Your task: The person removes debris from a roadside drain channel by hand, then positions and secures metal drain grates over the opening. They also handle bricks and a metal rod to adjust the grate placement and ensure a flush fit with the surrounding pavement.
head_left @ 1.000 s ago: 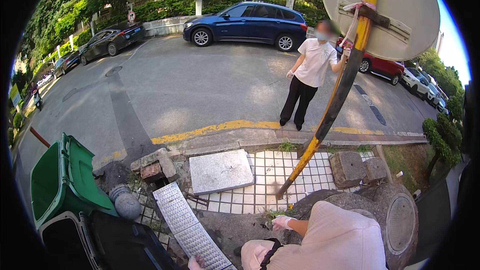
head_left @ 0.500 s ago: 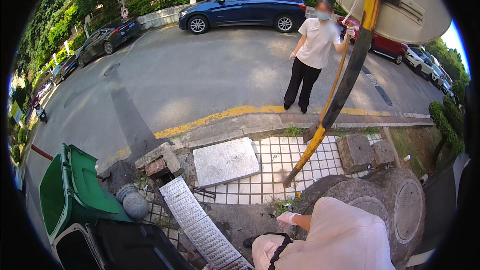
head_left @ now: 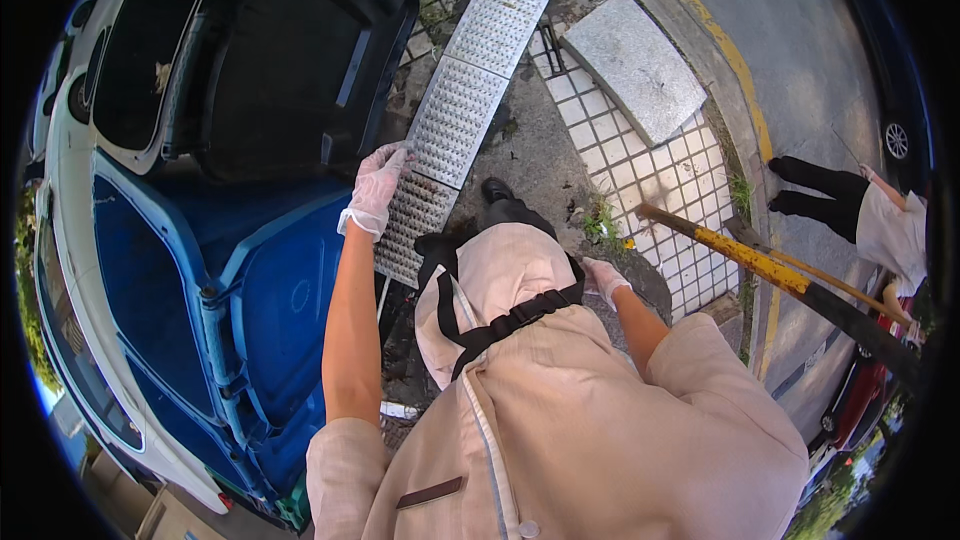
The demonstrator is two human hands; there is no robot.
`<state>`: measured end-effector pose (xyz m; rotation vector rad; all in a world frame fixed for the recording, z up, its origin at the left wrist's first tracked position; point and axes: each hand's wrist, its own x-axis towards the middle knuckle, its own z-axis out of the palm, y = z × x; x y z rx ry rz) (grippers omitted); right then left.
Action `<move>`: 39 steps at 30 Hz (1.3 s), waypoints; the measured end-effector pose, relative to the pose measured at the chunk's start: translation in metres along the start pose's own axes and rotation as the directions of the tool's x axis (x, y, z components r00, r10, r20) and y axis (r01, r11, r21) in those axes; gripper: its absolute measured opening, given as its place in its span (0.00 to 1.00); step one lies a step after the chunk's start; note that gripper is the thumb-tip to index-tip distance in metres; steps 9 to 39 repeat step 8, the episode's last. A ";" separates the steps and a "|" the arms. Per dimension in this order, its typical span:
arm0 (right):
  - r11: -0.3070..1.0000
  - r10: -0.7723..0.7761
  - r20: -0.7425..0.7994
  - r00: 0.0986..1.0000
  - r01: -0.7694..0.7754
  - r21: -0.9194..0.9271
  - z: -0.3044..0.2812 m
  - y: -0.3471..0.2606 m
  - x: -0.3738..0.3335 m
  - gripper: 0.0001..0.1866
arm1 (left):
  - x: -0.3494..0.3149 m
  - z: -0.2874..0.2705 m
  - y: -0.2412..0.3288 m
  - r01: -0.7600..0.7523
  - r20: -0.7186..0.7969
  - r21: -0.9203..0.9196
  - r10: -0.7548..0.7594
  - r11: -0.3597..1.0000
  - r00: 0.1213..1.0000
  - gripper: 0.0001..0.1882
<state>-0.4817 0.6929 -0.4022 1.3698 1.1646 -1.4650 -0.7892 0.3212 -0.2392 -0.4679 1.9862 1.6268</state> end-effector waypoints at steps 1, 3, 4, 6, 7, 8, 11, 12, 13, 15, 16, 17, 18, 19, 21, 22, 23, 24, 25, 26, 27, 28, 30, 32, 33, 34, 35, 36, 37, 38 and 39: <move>0.998 0.021 0.050 0.999 -0.018 -0.065 0.003 0.002 0.004 0.16 | -0.009 -0.014 -0.010 0.016 -0.069 -0.053 -0.020 0.998 0.997 0.13; 0.995 -0.014 -0.048 0.999 0.009 -0.100 -0.012 0.002 0.023 0.15 | -0.025 -0.030 -0.044 0.148 -0.235 -0.111 -0.171 0.983 0.957 0.12; 0.998 -0.008 0.024 1.000 0.007 0.061 -0.015 0.005 0.032 0.15 | -0.037 -0.043 -0.068 0.201 -0.279 -0.130 -0.230 0.971 0.932 0.12; 0.999 -0.017 -0.006 1.000 0.017 -0.028 -0.009 -0.006 0.019 0.17 | -0.053 -0.063 -0.121 0.293 -0.321 -0.197 -0.344 0.936 0.883 0.12; 0.998 -0.027 -0.032 0.999 0.025 -0.062 -0.018 -0.015 0.014 0.18 | -0.054 -0.056 -0.131 0.324 -0.297 -0.240 -0.387 0.915 0.873 0.13; 0.996 -0.043 -0.029 0.999 0.041 -0.081 -0.019 -0.028 0.014 0.18 | -0.053 -0.060 -0.152 0.356 -0.292 -0.189 -0.398 0.915 0.869 0.15; 0.996 -0.043 -0.029 0.999 0.041 -0.081 -0.019 -0.028 0.014 0.18 | -0.053 -0.060 -0.152 0.356 -0.292 -0.189 -0.398 0.915 0.869 0.15; 0.996 -0.043 -0.029 0.999 0.041 -0.081 -0.019 -0.028 0.014 0.18 | -0.053 -0.060 -0.152 0.356 -0.292 -0.189 -0.398 0.915 0.869 0.15; 0.996 -0.043 -0.029 0.999 0.041 -0.081 -0.019 -0.028 0.014 0.18 | -0.053 -0.060 -0.152 0.356 -0.292 -0.189 -0.398 0.915 0.869 0.15; 0.996 -0.043 -0.029 0.999 0.041 -0.081 -0.019 -0.028 0.014 0.18 | -0.053 -0.060 -0.152 0.356 -0.292 -0.189 -0.398 0.915 0.869 0.15; 0.996 -0.043 -0.029 0.999 0.041 -0.081 -0.019 -0.028 0.014 0.18 | -0.053 -0.060 -0.152 0.356 -0.292 -0.189 -0.398 0.915 0.869 0.15; 0.996 -0.043 -0.029 0.999 0.041 -0.081 -0.019 -0.028 0.014 0.18 | -0.053 -0.060 -0.152 0.356 -0.292 -0.189 -0.398 0.915 0.869 0.15; 0.996 -0.043 -0.029 0.999 0.041 -0.081 -0.019 -0.028 0.014 0.18 | -0.053 -0.060 -0.152 0.356 -0.292 -0.189 -0.398 0.915 0.869 0.15; 0.996 -0.043 -0.029 0.999 0.041 -0.081 -0.019 -0.028 0.014 0.18 | -0.053 -0.060 -0.152 0.356 -0.292 -0.189 -0.398 0.915 0.869 0.15; 0.996 -0.043 -0.029 0.999 0.041 -0.081 -0.019 -0.028 0.014 0.18 | -0.053 -0.060 -0.152 0.356 -0.292 -0.189 -0.398 0.915 0.869 0.15; 0.996 -0.043 -0.029 0.999 0.041 -0.081 -0.019 -0.028 0.014 0.18 | -0.053 -0.060 -0.152 0.356 -0.292 -0.189 -0.398 0.915 0.869 0.15; 0.996 -0.043 -0.029 0.999 0.041 -0.081 -0.019 -0.028 0.014 0.18 | -0.053 -0.060 -0.152 0.356 -0.292 -0.189 -0.398 0.915 0.869 0.15; 0.996 -0.043 -0.029 0.999 0.041 -0.081 -0.019 -0.028 0.014 0.18 | -0.053 -0.060 -0.152 0.356 -0.292 -0.189 -0.398 0.915 0.869 0.15; 0.996 -0.043 -0.029 0.999 0.041 -0.081 -0.019 -0.028 0.014 0.18 | -0.053 -0.060 -0.152 0.356 -0.292 -0.189 -0.398 0.915 0.869 0.15; 0.996 -0.043 -0.029 0.999 0.041 -0.081 -0.019 -0.028 0.014 0.18 | -0.053 -0.060 -0.152 0.356 -0.292 -0.189 -0.398 0.915 0.869 0.15; 0.996 -0.043 -0.029 0.999 0.041 -0.081 -0.019 -0.028 0.014 0.18 | -0.053 -0.060 -0.152 0.356 -0.292 -0.189 -0.398 0.915 0.869 0.15; 0.996 -0.043 -0.029 0.999 0.041 -0.081 -0.019 -0.028 0.014 0.18 | -0.053 -0.060 -0.152 0.356 -0.292 -0.189 -0.398 0.915 0.869 0.15; 0.996 -0.043 -0.029 0.999 0.041 -0.081 -0.019 -0.028 0.014 0.18 | -0.053 -0.060 -0.152 0.356 -0.292 -0.189 -0.398 0.915 0.869 0.15; 0.996 -0.043 -0.029 0.999 0.041 -0.081 -0.019 -0.028 0.014 0.18 | -0.053 -0.060 -0.152 0.356 -0.292 -0.189 -0.398 0.915 0.869 0.15; 0.996 -0.043 -0.029 0.999 0.041 -0.081 -0.019 -0.028 0.014 0.18 | -0.053 -0.060 -0.152 0.356 -0.292 -0.189 -0.398 0.915 0.869 0.15; 0.996 -0.043 -0.029 0.999 0.041 -0.081 -0.019 -0.028 0.014 0.18 | -0.053 -0.060 -0.152 0.356 -0.292 -0.189 -0.398 0.915 0.869 0.15; 0.996 -0.043 -0.029 0.999 0.041 -0.081 -0.019 -0.028 0.014 0.18 | -0.053 -0.060 -0.152 0.356 -0.292 -0.189 -0.398 0.915 0.869 0.15; 0.996 -0.043 -0.029 0.999 0.041 -0.081 -0.019 -0.028 0.014 0.18 | -0.053 -0.060 -0.152 0.356 -0.292 -0.189 -0.398 0.915 0.869 0.15; 0.996 -0.043 -0.029 0.999 0.041 -0.081 -0.019 -0.028 0.014 0.18 | -0.053 -0.060 -0.152 0.356 -0.292 -0.189 -0.398 0.915 0.869 0.15; 0.996 -0.043 -0.029 0.999 0.041 -0.081 -0.019 -0.028 0.014 0.18 | -0.053 -0.060 -0.152 0.356 -0.292 -0.189 -0.398 0.915 0.869 0.15; 0.996 -0.043 -0.029 0.999 0.041 -0.081 -0.019 -0.028 0.014 0.18 | -0.053 -0.060 -0.152 0.356 -0.292 -0.189 -0.398 0.915 0.869 0.15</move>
